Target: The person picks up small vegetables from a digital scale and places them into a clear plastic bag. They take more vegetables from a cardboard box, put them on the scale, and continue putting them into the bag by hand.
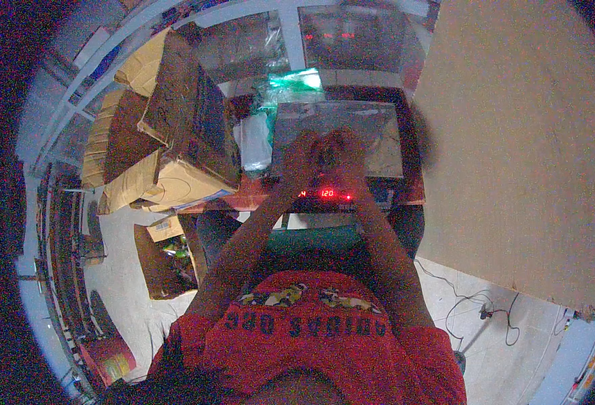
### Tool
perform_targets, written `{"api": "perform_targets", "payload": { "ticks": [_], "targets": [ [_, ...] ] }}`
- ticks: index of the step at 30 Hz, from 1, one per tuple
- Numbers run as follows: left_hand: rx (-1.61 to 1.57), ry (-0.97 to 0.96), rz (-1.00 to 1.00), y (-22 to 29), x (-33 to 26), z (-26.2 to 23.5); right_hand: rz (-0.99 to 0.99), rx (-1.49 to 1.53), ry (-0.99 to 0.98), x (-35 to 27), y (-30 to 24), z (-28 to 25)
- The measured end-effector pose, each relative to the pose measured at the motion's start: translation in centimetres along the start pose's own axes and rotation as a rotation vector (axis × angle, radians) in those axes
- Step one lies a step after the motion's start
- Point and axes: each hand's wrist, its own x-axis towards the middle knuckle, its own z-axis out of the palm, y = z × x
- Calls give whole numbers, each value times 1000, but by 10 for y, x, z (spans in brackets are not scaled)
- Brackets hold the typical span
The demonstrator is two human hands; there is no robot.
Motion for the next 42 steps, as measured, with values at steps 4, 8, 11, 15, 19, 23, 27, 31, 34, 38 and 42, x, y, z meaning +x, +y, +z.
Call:
{"api": "perform_targets", "payload": {
  "ticks": [4,8,11,15,19,23,27,31,34,38,42],
  "targets": [
    [23,-98,-33,4,5,-4,-44,-256,-62,0,3,-10],
    [60,-100,81,4,8,-11,-109,-283,-152,1,-6,-16],
    [49,-73,118,7,7,-15,-65,-282,-156,-4,-16,-16],
    [67,-39,189,16,1,-11,-69,-170,-98,-9,-16,-15],
    [114,-52,175,-1,-9,10,-233,-261,34,-21,-20,-11],
    [150,-22,176,23,-10,-11,-205,-186,11,-33,-64,-23],
    [118,66,247,33,-10,-32,-277,-268,159,-46,-94,-25],
    [33,126,258,56,-9,-47,-142,-74,143,-55,-115,-38],
    [56,123,218,62,-9,-45,-108,-23,168,-58,-119,-41],
    [14,109,165,63,-11,-38,59,182,143,-59,-103,-43],
    [-5,107,219,57,-20,-43,-47,166,161,-55,-65,-39]
  ]
}}
